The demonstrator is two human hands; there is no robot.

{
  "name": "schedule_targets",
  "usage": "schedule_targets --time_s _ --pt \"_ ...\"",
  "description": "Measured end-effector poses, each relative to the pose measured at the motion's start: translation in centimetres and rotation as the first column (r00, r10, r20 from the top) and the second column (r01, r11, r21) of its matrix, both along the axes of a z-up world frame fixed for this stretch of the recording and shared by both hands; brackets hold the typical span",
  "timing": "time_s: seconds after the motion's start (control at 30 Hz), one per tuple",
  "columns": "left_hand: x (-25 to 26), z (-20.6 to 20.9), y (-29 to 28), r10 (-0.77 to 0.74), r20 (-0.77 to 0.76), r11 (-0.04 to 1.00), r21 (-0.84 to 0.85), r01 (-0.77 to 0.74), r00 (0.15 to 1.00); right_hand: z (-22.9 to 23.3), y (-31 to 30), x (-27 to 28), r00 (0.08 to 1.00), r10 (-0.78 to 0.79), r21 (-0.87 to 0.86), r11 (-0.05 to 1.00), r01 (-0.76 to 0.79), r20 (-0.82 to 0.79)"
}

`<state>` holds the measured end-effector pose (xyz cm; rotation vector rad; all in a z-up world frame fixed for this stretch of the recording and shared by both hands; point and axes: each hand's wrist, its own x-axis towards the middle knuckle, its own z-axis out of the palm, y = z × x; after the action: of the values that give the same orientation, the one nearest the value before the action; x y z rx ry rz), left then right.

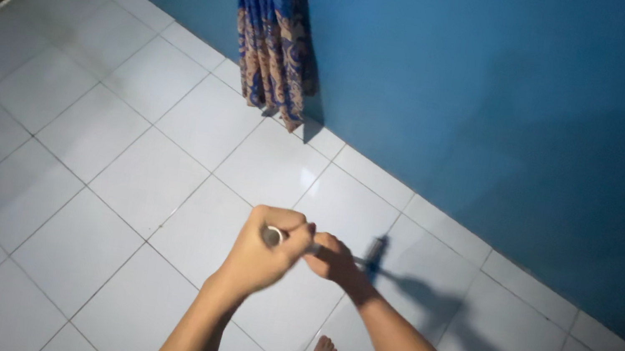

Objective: The person sweeps a tiled floor using a broom, moving debris towards a corner and then pulling the broom across the surface.

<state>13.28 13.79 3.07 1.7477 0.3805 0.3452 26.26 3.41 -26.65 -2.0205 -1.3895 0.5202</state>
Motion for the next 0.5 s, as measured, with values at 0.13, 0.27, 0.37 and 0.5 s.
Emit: schedule_targets --time_s 0.13,0.27,0.37,0.5 --pt "0.3 2.1 -1.0 0.036 -0.174 0.997 0.072 -0.024 0.984 1.9 4.5 -1.0 0.461 -0.047 0.014 0.992 0.128 -0.886" --pt "2.2 0.8 -2.5 -0.036 0.196 0.866 0.496 -0.067 0.980 3.4 4.8 -1.9 0.992 0.069 0.585 0.811 0.006 -0.106" --pt "2.5 2.0 -1.9 -0.020 0.079 0.904 0.428 -0.016 0.997 4.8 5.9 -0.1 0.252 0.378 0.436 0.866 0.245 -0.891" --pt "-0.8 6.1 2.8 -0.031 0.175 0.997 0.071 0.018 0.984 8.8 8.3 3.4 0.881 0.230 0.357 0.931 -0.076 -0.414"
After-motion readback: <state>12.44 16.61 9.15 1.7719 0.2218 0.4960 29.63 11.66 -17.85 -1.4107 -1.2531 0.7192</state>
